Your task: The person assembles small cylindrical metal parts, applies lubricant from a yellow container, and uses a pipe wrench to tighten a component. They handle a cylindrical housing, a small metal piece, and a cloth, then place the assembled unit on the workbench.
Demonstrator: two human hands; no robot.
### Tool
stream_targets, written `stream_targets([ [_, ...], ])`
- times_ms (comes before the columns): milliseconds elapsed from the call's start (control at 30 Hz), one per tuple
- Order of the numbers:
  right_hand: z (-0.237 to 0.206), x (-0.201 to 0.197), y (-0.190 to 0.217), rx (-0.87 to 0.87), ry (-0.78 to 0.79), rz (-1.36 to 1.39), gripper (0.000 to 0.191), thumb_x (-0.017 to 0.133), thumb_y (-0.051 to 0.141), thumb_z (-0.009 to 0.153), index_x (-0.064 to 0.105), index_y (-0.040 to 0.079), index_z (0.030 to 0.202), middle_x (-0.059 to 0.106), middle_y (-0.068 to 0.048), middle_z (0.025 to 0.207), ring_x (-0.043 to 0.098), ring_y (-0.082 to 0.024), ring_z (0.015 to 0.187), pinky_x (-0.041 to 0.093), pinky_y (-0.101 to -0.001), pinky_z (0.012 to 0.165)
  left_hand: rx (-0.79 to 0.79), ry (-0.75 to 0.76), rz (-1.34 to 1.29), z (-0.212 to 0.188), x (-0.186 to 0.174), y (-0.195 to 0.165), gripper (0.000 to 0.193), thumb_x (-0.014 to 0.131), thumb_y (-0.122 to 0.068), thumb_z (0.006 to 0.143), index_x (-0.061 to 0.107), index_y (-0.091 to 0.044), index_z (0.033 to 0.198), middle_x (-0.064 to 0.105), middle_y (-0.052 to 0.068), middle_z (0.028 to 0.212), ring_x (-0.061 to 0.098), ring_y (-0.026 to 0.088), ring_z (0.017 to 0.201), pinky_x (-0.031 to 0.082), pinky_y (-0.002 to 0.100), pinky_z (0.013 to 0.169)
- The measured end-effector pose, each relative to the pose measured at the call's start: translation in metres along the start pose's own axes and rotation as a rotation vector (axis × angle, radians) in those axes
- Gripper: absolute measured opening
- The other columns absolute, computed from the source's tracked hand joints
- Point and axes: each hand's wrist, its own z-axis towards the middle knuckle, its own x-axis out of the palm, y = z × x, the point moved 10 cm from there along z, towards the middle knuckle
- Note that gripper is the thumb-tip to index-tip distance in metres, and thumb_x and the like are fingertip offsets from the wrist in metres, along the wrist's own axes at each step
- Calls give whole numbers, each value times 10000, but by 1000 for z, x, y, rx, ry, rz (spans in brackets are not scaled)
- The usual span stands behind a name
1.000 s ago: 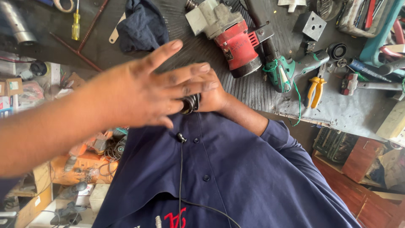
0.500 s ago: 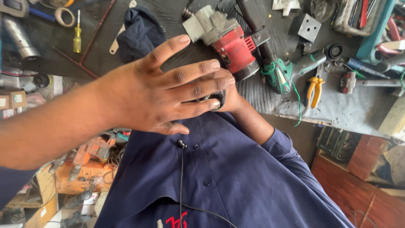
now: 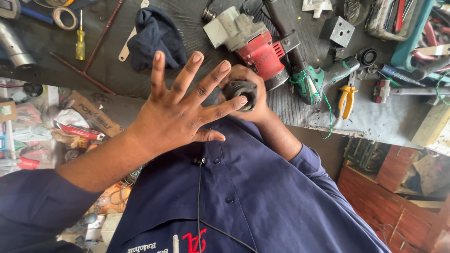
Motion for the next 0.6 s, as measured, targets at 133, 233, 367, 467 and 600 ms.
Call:
stream_targets([
  [133, 10, -5, -3, 10, -54, 190, 479, 807, 65, 815, 502, 67, 1184, 612, -107, 1093, 642, -215, 1037, 555, -357, 914, -36, -57, -22, -19, 9, 34, 776, 549, -707, 1022, 400, -283, 1655, 234, 132, 1753, 161, 416, 1562, 110, 702, 1201],
  [233, 12, -9, -10, 70, -125, 116, 418, 764, -38, 899, 479, 80, 1181, 610, -108, 1079, 646, -210, 1000, 577, -366, 894, -206, 2, -116, -32, 39, 91, 733, 737, -499, 970, 503, -207, 1600, 309, 193, 1708, 301, 445, 1528, 267, 619, 1225],
  [367, 11, -1, -12, 63, -147, 36, 414, 753, -46, 889, 479, 73, 1176, 604, -109, 1065, 640, -207, 970, 571, -370, 882, -353, 23, -47, -45, 95, 135, 678, 768, -358, 877, 607, -111, 1488, 438, 205, 1588, 455, 399, 1372, 415, 532, 1093],
  [467, 10, 5, -14, 56, -190, -20, 421, 755, -39, 875, 478, 71, 1173, 610, -112, 1054, 642, -224, 993, 567, -371, 871, -335, 7, 72, -54, 125, 144, 492, 719, -222, 925, 691, -79, 1396, 569, 153, 1415, 553, 324, 1188, 502, 438, 957],
  [600, 10, 7, -14, 43, -279, -27, 406, 765, -5, 875, 495, 69, 1169, 624, -121, 1041, 657, -233, 970, 574, -388, 896, -361, 30, -92, -59, 142, 170, 146, 650, -176, 1051, 726, -57, 1015, 637, 93, 1033, 636, 261, 961, 558, 388, 743],
])
